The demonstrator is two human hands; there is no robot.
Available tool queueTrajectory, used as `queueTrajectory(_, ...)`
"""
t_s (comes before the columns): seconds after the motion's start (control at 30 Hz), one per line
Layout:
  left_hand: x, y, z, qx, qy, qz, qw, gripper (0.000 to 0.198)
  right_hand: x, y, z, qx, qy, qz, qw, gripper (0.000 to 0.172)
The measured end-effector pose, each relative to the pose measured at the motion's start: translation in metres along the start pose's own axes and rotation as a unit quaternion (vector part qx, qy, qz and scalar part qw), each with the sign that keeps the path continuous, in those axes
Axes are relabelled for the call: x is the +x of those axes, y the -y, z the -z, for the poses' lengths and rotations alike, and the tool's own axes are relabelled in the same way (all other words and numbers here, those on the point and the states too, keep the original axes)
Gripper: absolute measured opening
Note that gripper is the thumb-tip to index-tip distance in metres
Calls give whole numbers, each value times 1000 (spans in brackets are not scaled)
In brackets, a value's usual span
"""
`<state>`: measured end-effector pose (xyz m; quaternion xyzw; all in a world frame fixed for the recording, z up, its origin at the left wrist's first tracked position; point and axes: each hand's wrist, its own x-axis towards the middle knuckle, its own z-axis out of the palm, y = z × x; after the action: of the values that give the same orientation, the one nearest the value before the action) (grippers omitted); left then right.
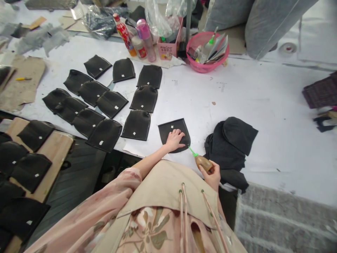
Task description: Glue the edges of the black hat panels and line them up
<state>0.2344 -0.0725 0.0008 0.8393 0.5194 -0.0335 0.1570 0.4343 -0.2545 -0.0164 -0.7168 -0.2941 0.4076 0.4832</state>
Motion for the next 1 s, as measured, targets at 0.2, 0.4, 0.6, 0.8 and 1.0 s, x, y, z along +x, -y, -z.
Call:
queueTrajectory(0.2,3,-4,-2,19,-10,7,1000,51,4,0,-6,-127,11,136,982,57)
queueTrajectory(0.4,2,-3,-1,19,-9,3,1000,51,9,4,-14,-192,5,206,960,51)
queueTrajectory(0.6,2,-4,-1,6,-5,7,1000,50,11,2,-11,-256,34,275,926,44)
queueTrajectory(0.8,2,-4,-1,6,-5,7,1000,50,7,1,-6,-297,21,292,909,44)
queueTrajectory(1.0,3,-4,-1,16,-11,9,1000,50,10,3,-14,-299,25,307,903,43)
